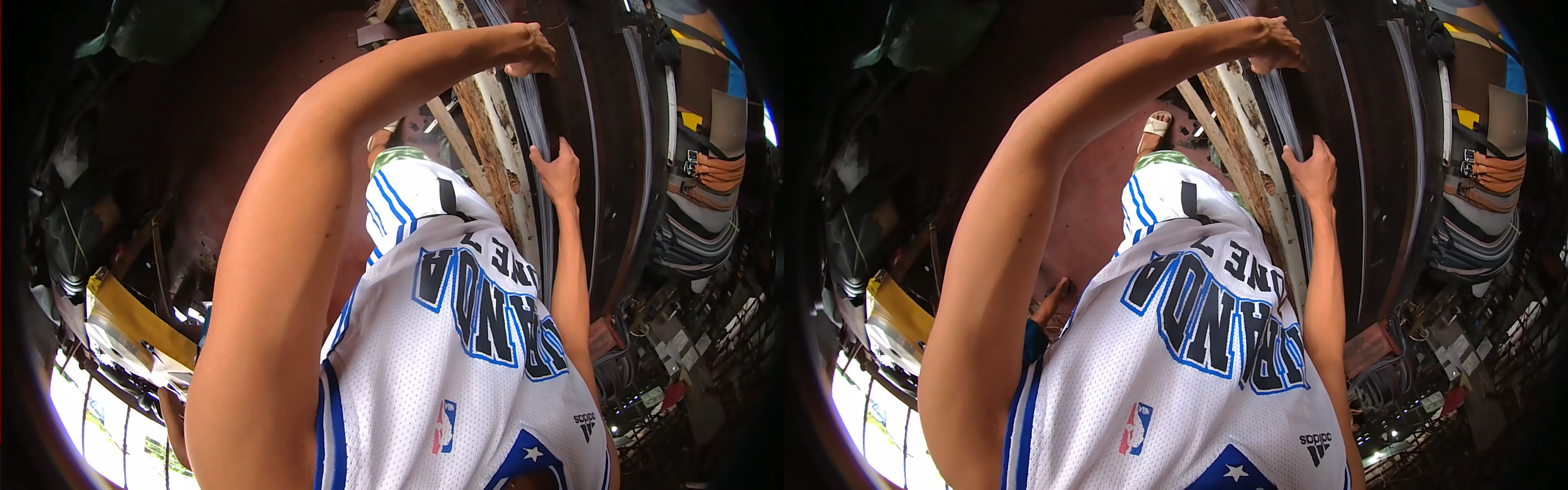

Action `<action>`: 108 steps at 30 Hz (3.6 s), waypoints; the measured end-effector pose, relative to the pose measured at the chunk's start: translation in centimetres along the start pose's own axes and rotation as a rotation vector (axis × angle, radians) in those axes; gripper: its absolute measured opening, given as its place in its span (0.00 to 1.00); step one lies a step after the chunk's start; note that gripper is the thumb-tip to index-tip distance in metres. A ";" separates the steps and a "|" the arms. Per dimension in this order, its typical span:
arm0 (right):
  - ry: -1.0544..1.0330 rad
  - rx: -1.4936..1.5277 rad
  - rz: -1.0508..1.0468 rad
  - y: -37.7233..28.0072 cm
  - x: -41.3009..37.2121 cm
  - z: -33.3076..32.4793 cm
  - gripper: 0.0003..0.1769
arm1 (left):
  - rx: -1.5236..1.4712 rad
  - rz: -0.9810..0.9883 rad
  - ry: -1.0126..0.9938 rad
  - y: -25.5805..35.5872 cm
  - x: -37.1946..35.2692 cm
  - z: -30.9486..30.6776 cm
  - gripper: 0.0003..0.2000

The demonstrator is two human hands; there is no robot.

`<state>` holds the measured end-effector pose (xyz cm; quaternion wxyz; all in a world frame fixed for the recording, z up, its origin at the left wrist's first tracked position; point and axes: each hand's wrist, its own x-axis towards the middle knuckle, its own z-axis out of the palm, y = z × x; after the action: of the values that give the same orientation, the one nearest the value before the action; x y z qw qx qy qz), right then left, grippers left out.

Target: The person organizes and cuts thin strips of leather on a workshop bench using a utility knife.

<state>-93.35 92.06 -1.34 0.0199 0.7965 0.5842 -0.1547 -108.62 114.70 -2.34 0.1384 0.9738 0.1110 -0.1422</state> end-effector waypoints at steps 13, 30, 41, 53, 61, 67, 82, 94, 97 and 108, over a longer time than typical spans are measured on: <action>0.095 0.020 -0.060 -0.6 -0.5 0.7 0.35 | 0.076 0.046 0.095 -1.0 0.2 1.7 0.41; 0.002 0.028 0.280 7.5 -14.1 1.5 0.25 | 0.055 0.311 0.138 7.8 0.4 4.0 0.36; 0.063 0.258 0.197 3.2 -12.6 3.0 0.30 | 0.014 0.294 0.191 3.3 -3.1 6.9 0.42; 0.514 1.042 0.506 5.6 -11.8 6.5 0.11 | -0.204 0.136 0.184 -15.9 -2.9 5.9 0.34; 0.011 2.665 0.485 -8.5 -4.6 6.6 0.34 | -0.578 0.047 -0.399 -14.5 -5.0 -5.4 0.07; 0.580 2.943 0.621 -7.4 -2.2 8.2 0.35 | -0.701 0.161 -0.379 -8.8 -9.5 -16.6 0.09; 1.827 1.725 0.863 24.0 -35.7 8.3 0.14 | -0.781 -0.141 -0.448 -15.0 -13.3 -12.7 0.07; 1.984 1.336 1.471 28.2 -41.1 14.7 0.17 | -0.689 -0.156 -0.555 -11.6 -12.2 -7.9 0.07; 1.937 1.297 1.586 30.3 -41.6 18.2 0.17 | -0.660 -0.169 -0.552 -10.2 -12.1 -8.0 0.07; 1.832 1.148 1.840 29.8 -41.1 17.4 0.15 | -0.647 -0.161 -0.526 -8.9 -12.3 -7.2 0.07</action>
<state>-80.43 40.98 -11.27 -0.5889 0.6013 -0.4712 0.2640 -120.64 123.05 5.93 0.4489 0.7989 0.1865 -0.3541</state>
